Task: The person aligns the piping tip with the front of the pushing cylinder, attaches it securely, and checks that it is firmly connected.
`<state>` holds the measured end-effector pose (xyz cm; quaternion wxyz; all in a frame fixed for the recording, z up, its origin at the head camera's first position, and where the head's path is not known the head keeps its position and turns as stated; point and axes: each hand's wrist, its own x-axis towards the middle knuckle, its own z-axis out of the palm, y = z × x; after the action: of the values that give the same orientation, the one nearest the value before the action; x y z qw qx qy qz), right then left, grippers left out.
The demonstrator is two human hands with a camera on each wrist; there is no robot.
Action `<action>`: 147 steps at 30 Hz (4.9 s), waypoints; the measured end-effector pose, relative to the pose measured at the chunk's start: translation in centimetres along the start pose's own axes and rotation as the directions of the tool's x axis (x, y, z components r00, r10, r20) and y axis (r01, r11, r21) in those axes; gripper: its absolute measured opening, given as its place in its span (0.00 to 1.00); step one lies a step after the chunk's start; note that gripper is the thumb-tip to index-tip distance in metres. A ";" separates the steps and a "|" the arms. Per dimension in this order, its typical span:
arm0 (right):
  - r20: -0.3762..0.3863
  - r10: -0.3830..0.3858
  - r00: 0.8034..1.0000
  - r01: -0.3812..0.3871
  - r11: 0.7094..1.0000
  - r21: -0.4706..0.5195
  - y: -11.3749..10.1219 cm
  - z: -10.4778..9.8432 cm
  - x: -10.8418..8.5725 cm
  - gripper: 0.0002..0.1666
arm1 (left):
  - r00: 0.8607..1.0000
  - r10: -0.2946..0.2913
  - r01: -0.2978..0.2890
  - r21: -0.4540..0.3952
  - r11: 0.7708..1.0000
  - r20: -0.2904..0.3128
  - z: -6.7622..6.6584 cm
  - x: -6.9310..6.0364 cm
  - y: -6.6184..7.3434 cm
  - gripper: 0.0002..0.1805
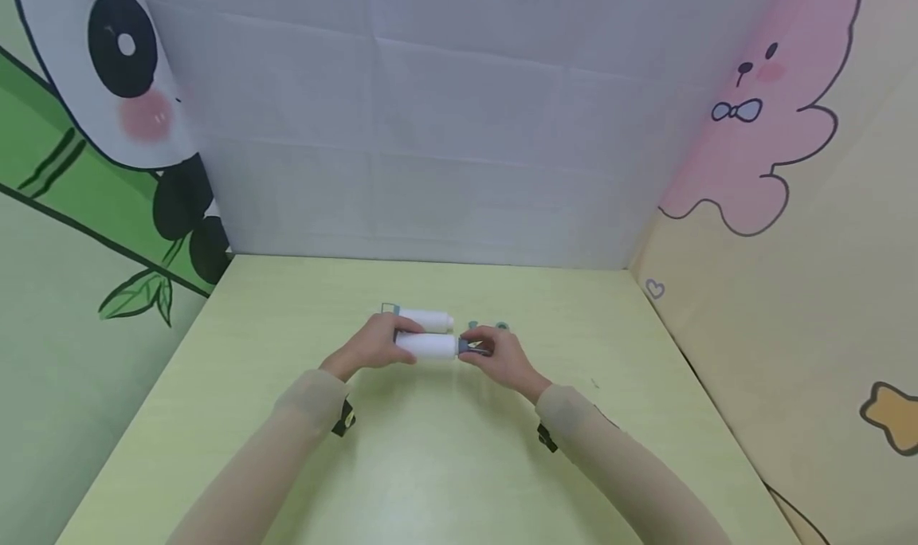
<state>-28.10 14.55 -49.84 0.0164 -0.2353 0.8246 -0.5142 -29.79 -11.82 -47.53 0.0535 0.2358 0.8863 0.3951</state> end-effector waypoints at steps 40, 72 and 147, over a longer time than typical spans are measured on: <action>0.154 0.072 0.985 -0.095 0.984 0.150 -0.9 -1.7 1.1 0.23 | 0.997 0.030 -0.031 -0.013 0.999 -0.068 0.2 -0.1 -0.1 0.23; 0.188 0.061 0.980 -0.071 0.996 0.048 -1.8 -2.2 1.2 0.20 | 0.998 0.012 -0.013 -0.012 1.000 -0.068 0.4 0.2 0.1 0.22; 0.327 0.162 0.931 -0.210 0.971 0.117 -2.8 -3.2 2.4 0.18 | 0.998 0.018 -0.010 0.131 0.991 -0.059 0.5 1.3 0.5 0.24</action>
<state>-29.99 15.23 -45.41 0.2142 -0.2330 0.7889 -0.5267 -30.62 -10.63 -47.38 0.0087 0.2329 0.9099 0.3432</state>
